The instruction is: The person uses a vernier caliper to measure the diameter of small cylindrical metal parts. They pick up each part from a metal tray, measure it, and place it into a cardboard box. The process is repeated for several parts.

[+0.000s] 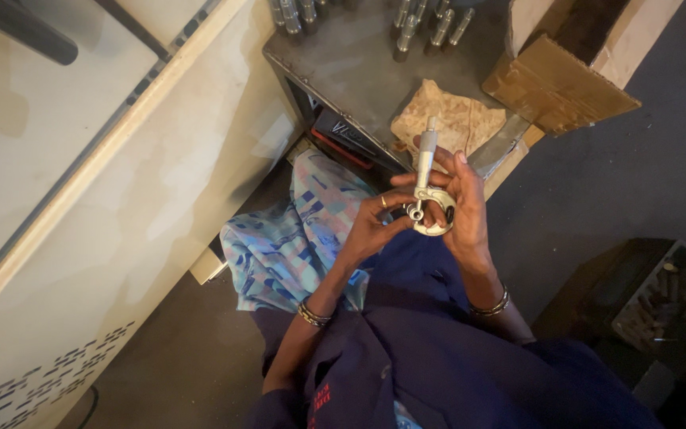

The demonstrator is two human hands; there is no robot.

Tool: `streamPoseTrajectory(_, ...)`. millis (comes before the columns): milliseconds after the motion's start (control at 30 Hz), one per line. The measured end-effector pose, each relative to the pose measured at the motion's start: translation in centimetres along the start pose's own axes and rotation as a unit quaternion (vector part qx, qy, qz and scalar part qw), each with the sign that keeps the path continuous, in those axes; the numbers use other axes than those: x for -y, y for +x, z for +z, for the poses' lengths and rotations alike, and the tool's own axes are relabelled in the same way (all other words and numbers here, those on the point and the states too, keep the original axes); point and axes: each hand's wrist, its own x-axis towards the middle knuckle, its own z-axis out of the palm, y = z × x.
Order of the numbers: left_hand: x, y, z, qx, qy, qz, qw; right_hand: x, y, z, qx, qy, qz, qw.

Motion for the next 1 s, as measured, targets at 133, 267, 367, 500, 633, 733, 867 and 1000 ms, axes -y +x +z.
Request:
streamPoseTrajectory(133,0.7,0.0,-0.3,-0.009,0.034,0.0,0.999,-0.5,0.3,-0.2,-0.021,-0.008,-0.001,1.0)
streamPoseTrajectory(267,1.2,0.2,-0.8,-0.014,0.075,0.075,0.994,-1.3,1.2,-0.7,-0.049,-0.019,0.017,0.998)
streamPoseTrajectory(367,1.3,0.7,-1.0,-0.028,0.11,0.064,0.991,-2.1,2.1,-1.3,-0.051,-0.009,0.034,0.998)
streamPoseTrajectory(500,0.7,1.6,-1.4,-0.03,0.094,0.022,0.995,-3.0,3.8,-2.6,-0.06,0.057,0.042,0.996)
streamPoseTrajectory(633,0.2,4.7,-2.4,-0.087,0.189,0.04,0.977,-3.1,6.1,-5.2,-0.112,0.082,0.017,0.99)
streamPoseTrajectory(733,-0.1,10.3,-4.3,-0.178,0.288,-0.01,0.941,-3.6,7.9,-7.3,-0.148,0.008,-0.027,0.989)
streamPoseTrajectory(867,-1.1,17.4,-5.8,-0.263,0.312,0.054,0.911,-5.3,10.0,-9.5,-0.206,-0.046,-0.014,0.977)
streamPoseTrajectory(1000,-0.9,20.1,-2.7,-0.22,0.345,0.201,0.89,-6.8,11.0,-11.1,-0.219,-0.061,-0.02,0.974)
